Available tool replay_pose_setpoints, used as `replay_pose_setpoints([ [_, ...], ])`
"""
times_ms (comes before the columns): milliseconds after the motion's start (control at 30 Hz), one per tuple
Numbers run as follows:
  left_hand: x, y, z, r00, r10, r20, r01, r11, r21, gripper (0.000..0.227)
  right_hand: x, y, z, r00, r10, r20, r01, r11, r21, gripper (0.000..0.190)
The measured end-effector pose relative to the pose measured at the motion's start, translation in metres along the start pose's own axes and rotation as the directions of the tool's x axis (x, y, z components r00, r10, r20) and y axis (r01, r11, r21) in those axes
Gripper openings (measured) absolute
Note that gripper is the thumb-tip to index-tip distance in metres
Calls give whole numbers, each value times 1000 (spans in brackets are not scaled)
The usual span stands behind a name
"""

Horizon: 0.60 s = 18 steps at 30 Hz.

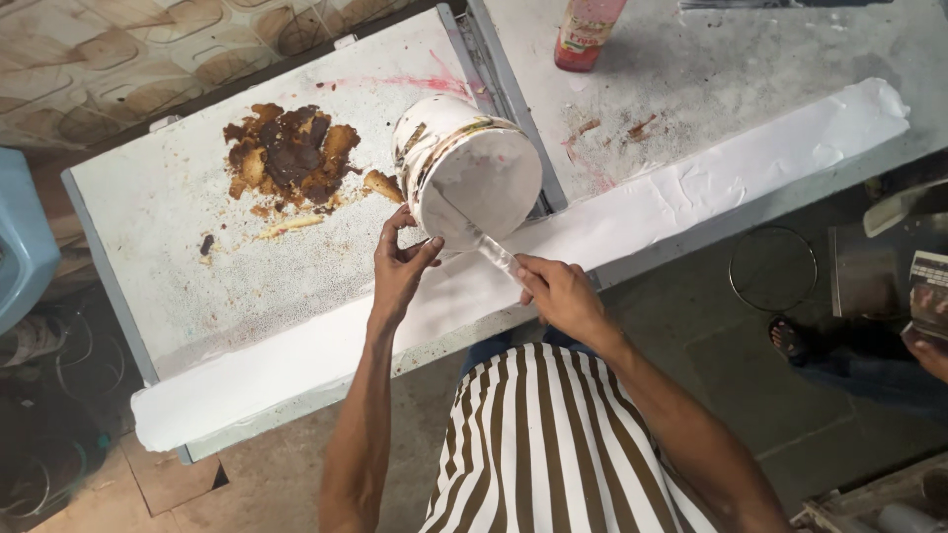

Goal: The person scoops white plaster from a bucket using a trowel and spreads it along the edge of a countertop. They smooth the plaster with the trowel and fingers, then use a straight metal bar to level the surface. The person briefly washes hands at a sink and continues smoothing the plastered edge.

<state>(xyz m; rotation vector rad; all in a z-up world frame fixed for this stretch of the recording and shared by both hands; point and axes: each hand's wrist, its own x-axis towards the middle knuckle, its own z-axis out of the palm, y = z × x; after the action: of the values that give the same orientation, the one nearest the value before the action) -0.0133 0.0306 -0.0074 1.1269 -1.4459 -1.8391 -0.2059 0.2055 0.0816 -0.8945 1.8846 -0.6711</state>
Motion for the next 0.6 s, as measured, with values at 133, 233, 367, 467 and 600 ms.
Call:
replay_pose_setpoints([
  [133, -6, -12, 7, 999, -6, -43, 4, 999, -49, 48, -5, -4, 11, 961, 215, 173, -269, 870, 414, 47],
  [233, -2, -13, 11, 994, 6, -111, -20, 992, -122, 50, -2, -9, 19, 935, 191, 299, -345, 682, 645, 51],
  [367, 13, -6, 10, 971, -116, -209, 42, 943, -331, 51, -11, 8, 8, 951, 79, 300, -296, 525, 798, 51],
  [467, 31, 4, 6, 939, -228, -255, 90, 885, -458, 64, -42, 44, -18, 972, 157, 173, -233, 599, 766, 50],
  [600, 45, 20, 14, 922, -250, -295, 83, 873, -480, 76, -100, 111, -70, 925, 359, -124, -209, 754, 622, 53],
])
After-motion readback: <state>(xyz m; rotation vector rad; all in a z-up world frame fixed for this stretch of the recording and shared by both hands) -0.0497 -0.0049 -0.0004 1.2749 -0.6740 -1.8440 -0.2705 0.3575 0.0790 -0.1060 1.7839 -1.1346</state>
